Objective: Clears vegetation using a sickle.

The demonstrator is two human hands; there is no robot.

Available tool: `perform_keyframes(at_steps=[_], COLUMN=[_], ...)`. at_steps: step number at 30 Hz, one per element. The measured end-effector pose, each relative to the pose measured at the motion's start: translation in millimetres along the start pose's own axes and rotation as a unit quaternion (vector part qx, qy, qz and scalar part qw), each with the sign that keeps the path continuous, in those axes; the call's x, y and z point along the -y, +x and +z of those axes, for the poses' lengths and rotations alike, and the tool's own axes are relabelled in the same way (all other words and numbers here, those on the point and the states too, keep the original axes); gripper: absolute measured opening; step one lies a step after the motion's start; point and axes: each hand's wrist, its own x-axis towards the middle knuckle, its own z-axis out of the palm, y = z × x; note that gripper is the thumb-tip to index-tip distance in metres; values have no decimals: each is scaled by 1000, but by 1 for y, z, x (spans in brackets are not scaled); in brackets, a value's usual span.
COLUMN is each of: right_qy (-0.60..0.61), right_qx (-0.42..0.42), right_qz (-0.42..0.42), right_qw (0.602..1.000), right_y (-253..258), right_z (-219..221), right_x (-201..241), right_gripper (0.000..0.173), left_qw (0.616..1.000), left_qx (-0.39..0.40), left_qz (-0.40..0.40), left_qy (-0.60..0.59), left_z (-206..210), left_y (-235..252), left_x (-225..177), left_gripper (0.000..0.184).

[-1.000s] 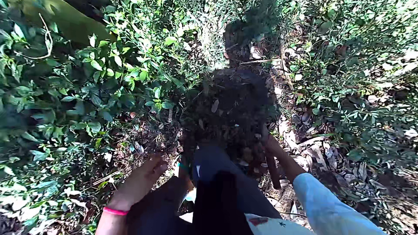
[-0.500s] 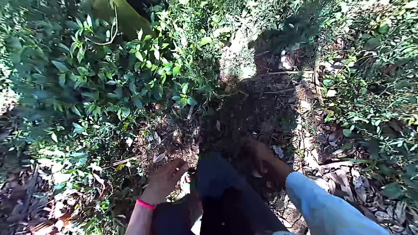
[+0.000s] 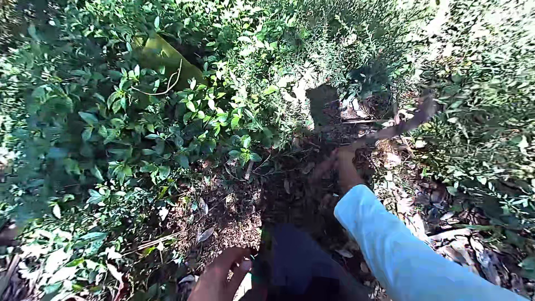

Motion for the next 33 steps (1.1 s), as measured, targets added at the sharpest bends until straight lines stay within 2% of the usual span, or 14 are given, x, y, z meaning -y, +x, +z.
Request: perform_keyframes(at_steps=[2, 4, 9, 11, 12, 14, 16, 18, 20, 24, 28, 29, 31, 33], right_qy=[-211, -260, -144, -57, -23, -16, -158, -332, -346, -229, -92, -83, -134, -317], right_qx=[238, 281, 113, -3, -22, -7, 94, 322, 398, 230, 39, 31, 55, 210], right_qz=[137, 185, 110, 85, 87, 63, 48, 129, 146, 179, 119, 126, 114, 113], right_qw=[938, 905, 977, 995, 996, 998, 982, 877, 837, 929, 988, 988, 983, 918], right_y=[-53, -90, -65, -28, -9, 25, -9, -88, -136, -119, -42, -25, -9, -55], right_z=[23, 5, -106, -104, -96, -58, -7, 9, -3, -67, -74, -64, -31, -12], right_x=[-52, -75, -24, 14, 25, -4, -63, -81, -102, -68, 15, 19, -26, -73], right_gripper=[48, 51, 44, 28, 33, 40, 45, 55, 55, 58, 35, 39, 46, 51], left_qw=[1000, 999, 998, 999, 999, 999, 999, 999, 999, 997, 998, 999, 999, 999], left_qx=[16, 31, 57, 50, 45, 43, 46, 41, 49, 69, 56, 49, 41, 46], left_qz=[12, 13, 4, 5, 2, -8, -15, -10, -22, -35, 6, 5, -8, -14], left_qy=[3, -2, -7, -8, -3, 4, 0, -8, -2, 9, -1, -4, -1, -5], left_z=[2, 1, -5, -8, -8, -9, -9, -7, -6, -4, -9, -12, -14, -15], left_y=[3, 10, 19, 18, 17, 14, 15, 23, 32, 41, 31, 28, 25, 31], left_x=[2, 4, 12, 22, 27, 32, 29, 24, 23, 23, 32, 34, 33, 26], left_gripper=[34, 34, 33, 33, 34, 35, 34, 35, 37, 35, 32, 31, 30, 34])
